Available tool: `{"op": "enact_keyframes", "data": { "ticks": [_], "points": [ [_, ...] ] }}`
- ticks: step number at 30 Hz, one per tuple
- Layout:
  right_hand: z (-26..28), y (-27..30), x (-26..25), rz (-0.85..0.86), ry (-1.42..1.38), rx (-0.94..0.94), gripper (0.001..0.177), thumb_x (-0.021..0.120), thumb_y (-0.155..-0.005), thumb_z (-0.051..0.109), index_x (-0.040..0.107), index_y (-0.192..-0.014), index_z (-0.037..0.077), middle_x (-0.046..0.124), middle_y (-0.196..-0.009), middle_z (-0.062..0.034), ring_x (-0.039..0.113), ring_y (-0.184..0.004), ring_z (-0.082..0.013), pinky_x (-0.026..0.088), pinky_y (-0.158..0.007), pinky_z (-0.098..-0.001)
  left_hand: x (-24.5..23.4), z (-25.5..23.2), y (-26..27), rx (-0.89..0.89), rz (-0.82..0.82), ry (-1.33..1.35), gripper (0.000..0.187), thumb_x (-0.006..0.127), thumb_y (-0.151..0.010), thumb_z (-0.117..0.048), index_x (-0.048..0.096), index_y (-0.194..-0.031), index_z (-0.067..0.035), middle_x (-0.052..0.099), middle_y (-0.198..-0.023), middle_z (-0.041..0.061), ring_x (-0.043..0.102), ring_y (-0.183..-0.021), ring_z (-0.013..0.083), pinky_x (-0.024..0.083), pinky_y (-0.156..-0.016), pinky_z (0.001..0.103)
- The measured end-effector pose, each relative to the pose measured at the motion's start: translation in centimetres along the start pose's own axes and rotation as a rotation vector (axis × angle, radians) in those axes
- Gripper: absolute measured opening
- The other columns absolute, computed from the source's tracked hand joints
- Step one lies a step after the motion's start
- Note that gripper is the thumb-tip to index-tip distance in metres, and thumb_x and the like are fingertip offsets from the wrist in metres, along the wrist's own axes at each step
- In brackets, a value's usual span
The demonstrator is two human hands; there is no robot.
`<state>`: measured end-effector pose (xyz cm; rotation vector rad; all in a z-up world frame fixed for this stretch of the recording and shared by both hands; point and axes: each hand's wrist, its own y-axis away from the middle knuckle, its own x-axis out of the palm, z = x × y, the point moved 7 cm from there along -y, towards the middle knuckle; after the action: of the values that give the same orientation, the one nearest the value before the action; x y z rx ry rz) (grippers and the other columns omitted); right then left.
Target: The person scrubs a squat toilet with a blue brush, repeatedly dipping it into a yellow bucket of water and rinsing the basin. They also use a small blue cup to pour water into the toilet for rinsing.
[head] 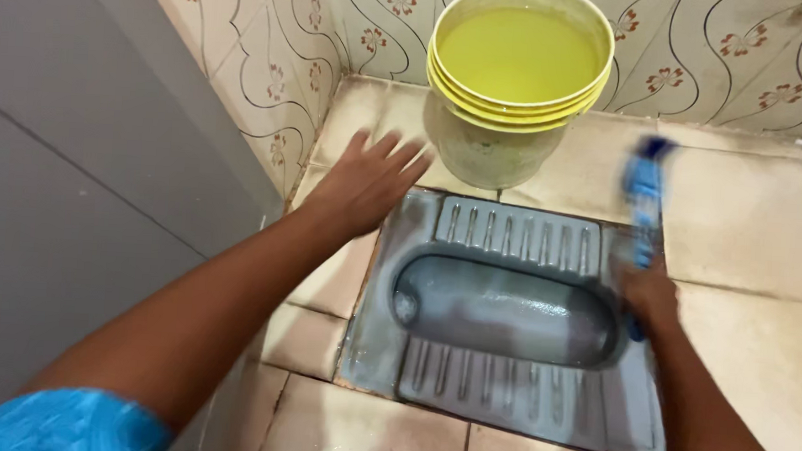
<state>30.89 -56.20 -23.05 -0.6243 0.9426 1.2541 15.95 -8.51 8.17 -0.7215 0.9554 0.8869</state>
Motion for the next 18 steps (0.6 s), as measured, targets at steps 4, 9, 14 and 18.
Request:
{"op": "enact_keyframes", "data": {
  "ticks": [4,9,14,18],
  "points": [
    [3.9,1.7,-0.2,0.001,0.309,-0.186,0.062,0.051,-0.101,0.048,0.046,-0.155,0.017,0.063,-0.127,-0.0344,0.064,-0.104,-0.0528,0.052,-0.089,-0.059,-0.5,-0.4,-7.7,-0.18,-0.103,0.143,0.096,0.075,-0.079,-0.024,0.027,-0.16,-0.007,0.03,-0.167,0.01,0.031,-0.147,0.0315,0.026,-0.115,0.06],
    [-2.1,0.1,-6.6,0.059,-0.111,0.113,0.053,0.047,-0.108,0.041,0.052,-0.144,0.002,0.07,-0.088,-0.0285,0.07,-0.077,-0.0457,0.056,-0.074,-0.059,4.2,-1.1,-9.2,-0.34,0.398,0.418,0.092,0.063,-0.094,-0.054,0.015,-0.164,-0.019,0.033,-0.164,0.003,0.008,-0.159,0.0271,-0.004,-0.124,0.065],
    [2.0,-1.1,-7.1,0.019,-0.091,-0.087,0.048,0.052,-0.111,0.036,0.06,-0.122,-0.01,0.067,-0.083,-0.0261,0.067,-0.066,-0.0355,0.056,-0.065,-0.0511,9.3,-4.0,-6.6,-0.351,0.525,0.504,0.077,0.057,-0.097,-0.055,0.023,-0.159,-0.026,0.029,-0.164,0.002,0.003,-0.158,0.0298,-0.01,-0.12,0.069],
    [9.1,1.1,-3.7,0.158,0.018,-0.091,0.052,0.049,-0.104,0.044,0.052,-0.146,0.013,0.071,-0.081,-0.0246,0.069,-0.06,-0.0372,0.055,-0.068,-0.0484,9.8,-6.9,-7.1,-0.19,0.263,0.382,0.074,0.067,-0.091,-0.044,0.038,-0.153,-0.018,0.036,-0.162,0.007,0.012,-0.156,0.032,-0.004,-0.118,0.07]
  ]
}}
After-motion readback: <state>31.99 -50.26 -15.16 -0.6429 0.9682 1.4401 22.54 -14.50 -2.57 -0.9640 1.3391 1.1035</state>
